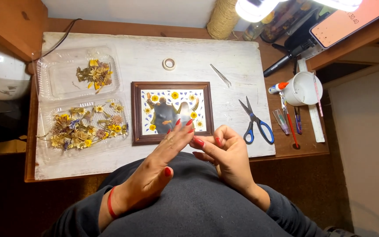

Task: Arranging dried flowers inside a picture frame with a photograph.

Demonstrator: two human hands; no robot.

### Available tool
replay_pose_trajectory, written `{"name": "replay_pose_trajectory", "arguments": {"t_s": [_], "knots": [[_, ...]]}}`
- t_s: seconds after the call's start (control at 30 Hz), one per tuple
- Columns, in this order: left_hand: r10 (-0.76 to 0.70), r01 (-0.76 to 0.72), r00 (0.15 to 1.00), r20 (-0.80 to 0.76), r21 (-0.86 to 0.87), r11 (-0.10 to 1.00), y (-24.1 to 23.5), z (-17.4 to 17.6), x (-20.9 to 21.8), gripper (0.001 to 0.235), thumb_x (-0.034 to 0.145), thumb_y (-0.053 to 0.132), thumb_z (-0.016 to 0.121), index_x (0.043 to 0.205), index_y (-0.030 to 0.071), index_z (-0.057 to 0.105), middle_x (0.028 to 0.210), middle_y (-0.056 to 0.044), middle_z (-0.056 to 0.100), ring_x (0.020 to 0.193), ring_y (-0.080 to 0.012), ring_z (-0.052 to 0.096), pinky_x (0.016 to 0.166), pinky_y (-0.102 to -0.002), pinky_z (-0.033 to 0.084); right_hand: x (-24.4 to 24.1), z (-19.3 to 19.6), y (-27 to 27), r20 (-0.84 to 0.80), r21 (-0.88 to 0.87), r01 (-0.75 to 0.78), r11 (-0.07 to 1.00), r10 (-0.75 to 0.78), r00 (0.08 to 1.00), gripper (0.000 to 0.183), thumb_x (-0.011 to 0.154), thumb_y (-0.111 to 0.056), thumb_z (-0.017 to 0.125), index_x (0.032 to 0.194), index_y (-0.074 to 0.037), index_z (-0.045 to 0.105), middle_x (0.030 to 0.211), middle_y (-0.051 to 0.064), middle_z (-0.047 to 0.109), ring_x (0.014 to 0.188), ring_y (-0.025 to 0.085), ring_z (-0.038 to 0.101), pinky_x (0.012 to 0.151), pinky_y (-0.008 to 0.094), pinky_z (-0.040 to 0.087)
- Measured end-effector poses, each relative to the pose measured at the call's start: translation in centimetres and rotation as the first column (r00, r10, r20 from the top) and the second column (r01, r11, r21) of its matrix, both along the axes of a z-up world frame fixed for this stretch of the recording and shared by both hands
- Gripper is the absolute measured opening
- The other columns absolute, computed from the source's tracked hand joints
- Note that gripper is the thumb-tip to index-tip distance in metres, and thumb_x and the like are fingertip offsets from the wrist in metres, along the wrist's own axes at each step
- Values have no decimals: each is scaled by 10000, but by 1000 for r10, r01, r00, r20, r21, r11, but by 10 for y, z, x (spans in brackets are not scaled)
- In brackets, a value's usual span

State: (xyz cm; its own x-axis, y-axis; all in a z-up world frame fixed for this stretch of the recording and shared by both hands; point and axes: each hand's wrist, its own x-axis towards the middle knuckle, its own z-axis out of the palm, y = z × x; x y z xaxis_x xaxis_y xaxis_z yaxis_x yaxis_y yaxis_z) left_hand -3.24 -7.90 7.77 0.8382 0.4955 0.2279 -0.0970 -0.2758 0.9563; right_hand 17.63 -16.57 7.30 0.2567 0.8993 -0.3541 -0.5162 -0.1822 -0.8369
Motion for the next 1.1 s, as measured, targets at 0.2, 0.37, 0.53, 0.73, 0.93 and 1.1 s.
{"name": "replay_pose_trajectory", "arguments": {"t_s": [0.2, 0.37, 0.53, 0.73, 0.93, 1.1], "knots": [[-28, 29, 1000, 11, -86, 996, -1, -1, 1, 924, 1051, 740, 188, 1616, 23, 339, 1747, -187, 259, 1666, -345, 147, 1341, -490, 83, 0, -4, 0, -3, 26, -25, 999, 25, 1000, 225, 960, 1, 636, 890, -77, 437, 1103, 273, 754, 1017, 264, 760, 779, 335, 655], [-48, 53, 998, 43, -127, 991, -2, -1, 3, 955, 1043, 756, 165, 1615, 9, 326, 1750, -207, 237, 1667, -342, 139, 1343, -481, 79, 0, -3, 2, -49, -18, -23, 1000, 22, 999, 241, 946, -7, 647, 874, -96, 435, 1082, 243, 755, 1017, 257, 759, 755, 332, 658], [-53, 55, 998, 19, -211, 976, -3, -5, 2, 1007, 1007, 790, 128, 1609, 9, 335, 1747, -197, 249, 1656, -321, 174, 1333, -454, 110, 0, -2, 3, -63, -21, -28, 999, 27, 998, 249, 944, -14, 661, 861, -101, 443, 1056, 237, 758, 1014, 264, 763, 745, 328, 657], [-89, 129, 991, 104, -486, 865, -4, -8, 5, 1076, 934, 831, 134, 1631, 22, 263, 1768, -176, 153, 1655, -294, 101, 1324, -452, 85, 0, 1, 5, -108, 4, -29, 1000, 29, 994, 255, 924, -11, 684, 851, -101, 457, 1044, 239, 766, 1004, 265, 760, 716, 320, 654], [-109, 142, 990, 94, -502, 853, -3, -5, 4, 1077, 921, 839, 133, 1631, 37, 248, 1771, -165, 130, 1654, -288, 93, 1327, -450, 92, -1, 2, 6, -97, -54, -10, 998, 5, 995, 270, 923, -15, 694, 823, -109, 462, 987, 224, 765, 991, 271, 768, 700, 325, 655], [-110, 151, 987, 115, -464, 873, -3, -7, 5, 1048, 954, 824, 140, 1627, 32, 269, 1774, -166, 143, 1659, -293, 116, 1340, -455, 114, 0, -4, 4, -77, -45, 1, 999, -5, 997, 304, 929, -17, 702, 808, -122, 443, 978, 212, 762, 969, 261, 779, 697, 319, 644]]}}
